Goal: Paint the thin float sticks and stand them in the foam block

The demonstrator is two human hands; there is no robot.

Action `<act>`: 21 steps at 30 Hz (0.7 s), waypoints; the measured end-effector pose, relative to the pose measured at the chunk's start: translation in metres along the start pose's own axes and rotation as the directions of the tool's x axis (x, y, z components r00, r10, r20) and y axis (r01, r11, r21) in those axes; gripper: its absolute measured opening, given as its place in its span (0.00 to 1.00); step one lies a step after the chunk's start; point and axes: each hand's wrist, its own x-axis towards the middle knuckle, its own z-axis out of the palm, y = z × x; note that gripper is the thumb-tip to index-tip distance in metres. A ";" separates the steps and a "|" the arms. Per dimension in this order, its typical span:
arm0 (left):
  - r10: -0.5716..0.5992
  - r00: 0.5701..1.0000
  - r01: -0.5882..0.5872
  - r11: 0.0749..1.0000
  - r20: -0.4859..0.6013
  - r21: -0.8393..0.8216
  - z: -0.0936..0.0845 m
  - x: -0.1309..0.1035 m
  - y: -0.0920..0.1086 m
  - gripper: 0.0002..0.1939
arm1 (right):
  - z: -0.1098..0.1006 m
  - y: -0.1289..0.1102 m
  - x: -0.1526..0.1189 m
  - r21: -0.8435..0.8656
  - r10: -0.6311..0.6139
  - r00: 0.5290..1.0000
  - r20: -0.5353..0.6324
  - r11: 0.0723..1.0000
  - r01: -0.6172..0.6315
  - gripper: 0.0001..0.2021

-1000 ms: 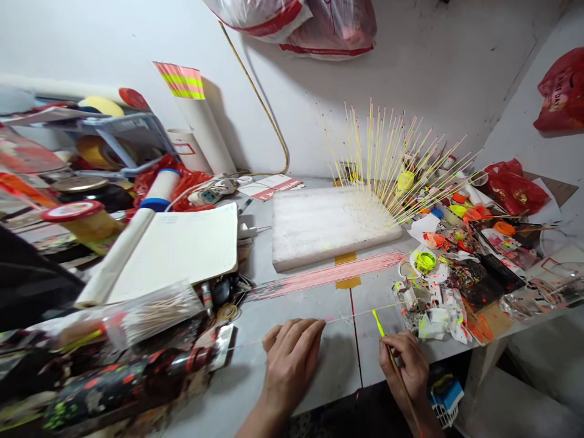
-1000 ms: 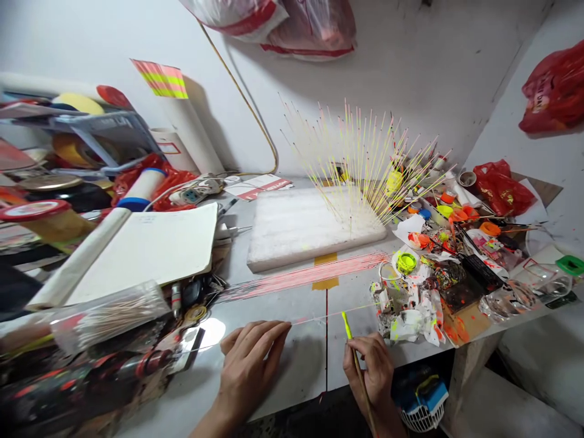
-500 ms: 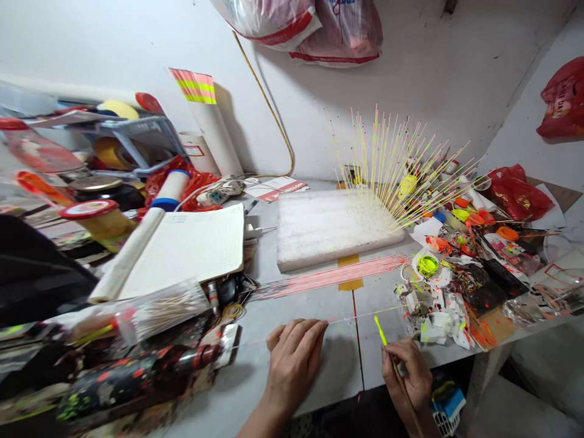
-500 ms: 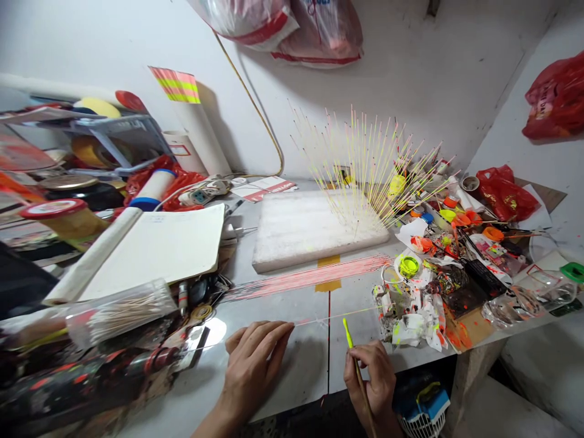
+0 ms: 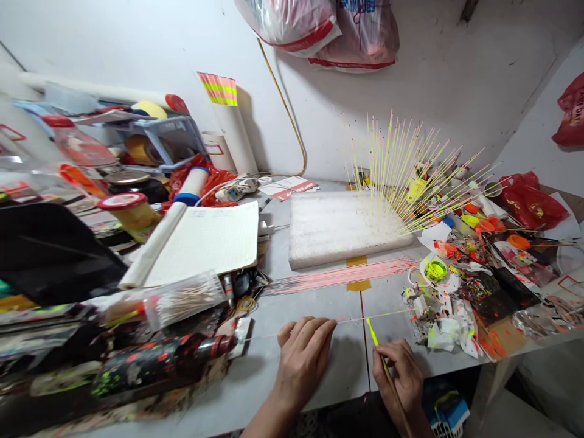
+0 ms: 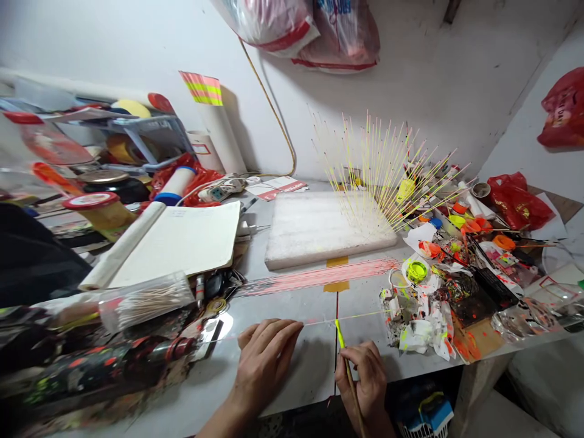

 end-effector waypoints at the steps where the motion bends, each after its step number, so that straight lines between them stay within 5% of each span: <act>1: -0.001 1.000 0.001 1.000 0.000 0.001 0.000 0.000 0.000 0.09 | 0.000 0.000 0.000 0.003 0.000 1.000 0.000 1.000 0.000 0.09; 21: 0.013 1.000 -0.013 1.000 0.026 0.024 -0.011 -0.001 -0.009 0.09 | -0.018 -0.002 -0.006 0.068 0.141 0.988 -0.065 0.988 -0.136 0.05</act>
